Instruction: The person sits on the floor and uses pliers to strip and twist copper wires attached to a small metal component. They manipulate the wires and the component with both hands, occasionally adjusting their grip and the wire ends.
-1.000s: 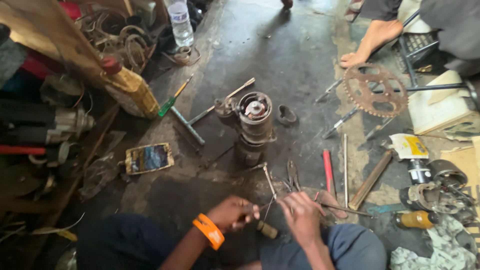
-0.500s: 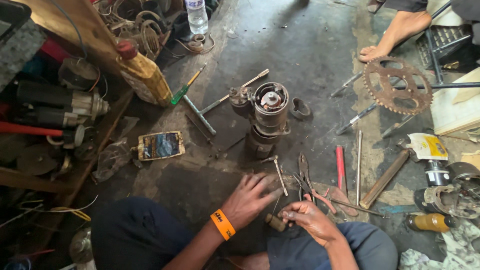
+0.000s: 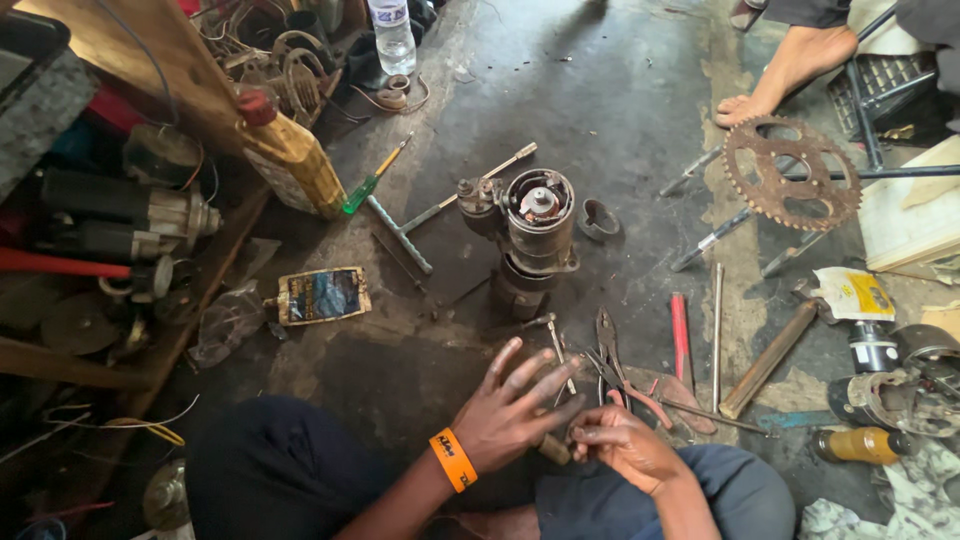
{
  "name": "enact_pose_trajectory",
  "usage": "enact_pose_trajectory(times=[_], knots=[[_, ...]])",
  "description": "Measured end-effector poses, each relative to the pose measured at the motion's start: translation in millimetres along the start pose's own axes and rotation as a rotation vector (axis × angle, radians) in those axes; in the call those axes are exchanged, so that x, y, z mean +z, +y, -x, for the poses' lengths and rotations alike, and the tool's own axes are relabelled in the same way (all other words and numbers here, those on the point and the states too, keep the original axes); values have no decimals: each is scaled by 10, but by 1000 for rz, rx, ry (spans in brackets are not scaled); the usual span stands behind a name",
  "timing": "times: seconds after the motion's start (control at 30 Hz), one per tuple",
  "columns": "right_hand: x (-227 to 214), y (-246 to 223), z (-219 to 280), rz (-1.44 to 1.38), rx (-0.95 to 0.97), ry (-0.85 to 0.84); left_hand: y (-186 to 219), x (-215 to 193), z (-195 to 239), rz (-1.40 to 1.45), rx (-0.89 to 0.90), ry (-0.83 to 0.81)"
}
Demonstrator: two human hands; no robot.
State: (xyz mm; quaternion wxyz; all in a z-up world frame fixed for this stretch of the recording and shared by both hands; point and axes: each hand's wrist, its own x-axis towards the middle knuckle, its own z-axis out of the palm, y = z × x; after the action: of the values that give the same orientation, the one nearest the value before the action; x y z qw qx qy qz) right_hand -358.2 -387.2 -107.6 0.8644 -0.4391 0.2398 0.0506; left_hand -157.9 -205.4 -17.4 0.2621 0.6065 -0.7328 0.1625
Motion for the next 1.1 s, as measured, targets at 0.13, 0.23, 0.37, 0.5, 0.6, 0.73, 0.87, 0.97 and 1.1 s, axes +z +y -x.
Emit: enact_pose_trajectory(times=[0.13,0.23,0.37,0.5,0.6,0.73,0.87,0.97,1.1], knots=[[50,11,-1,135,27,-29,-103,146,73,93,38,-260],[74,31,-27,443,13,67,-209,246,154,322,-116,-469],[-18,163,-97,590,-288,79,-314,493,416,587,-386,-459],[-140,249,-242,828,-500,274,-347,974,644,875,-636,-285],[-233,257,-329,1095,-675,502,-345,1422,736,1395,-986,-425],[-336,290,-436,1350,-910,603,-487,1676,896,1605,-1076,-477],[-478,405,-485,1301,-804,614,-504,1650,790,1890,-1251,-347],[-506,463,-599,1293,-827,375,-466,1492,672,1400,-765,-104],[-283,514,-683,956,-552,51,-353,1239,511,1656,-919,-18]])
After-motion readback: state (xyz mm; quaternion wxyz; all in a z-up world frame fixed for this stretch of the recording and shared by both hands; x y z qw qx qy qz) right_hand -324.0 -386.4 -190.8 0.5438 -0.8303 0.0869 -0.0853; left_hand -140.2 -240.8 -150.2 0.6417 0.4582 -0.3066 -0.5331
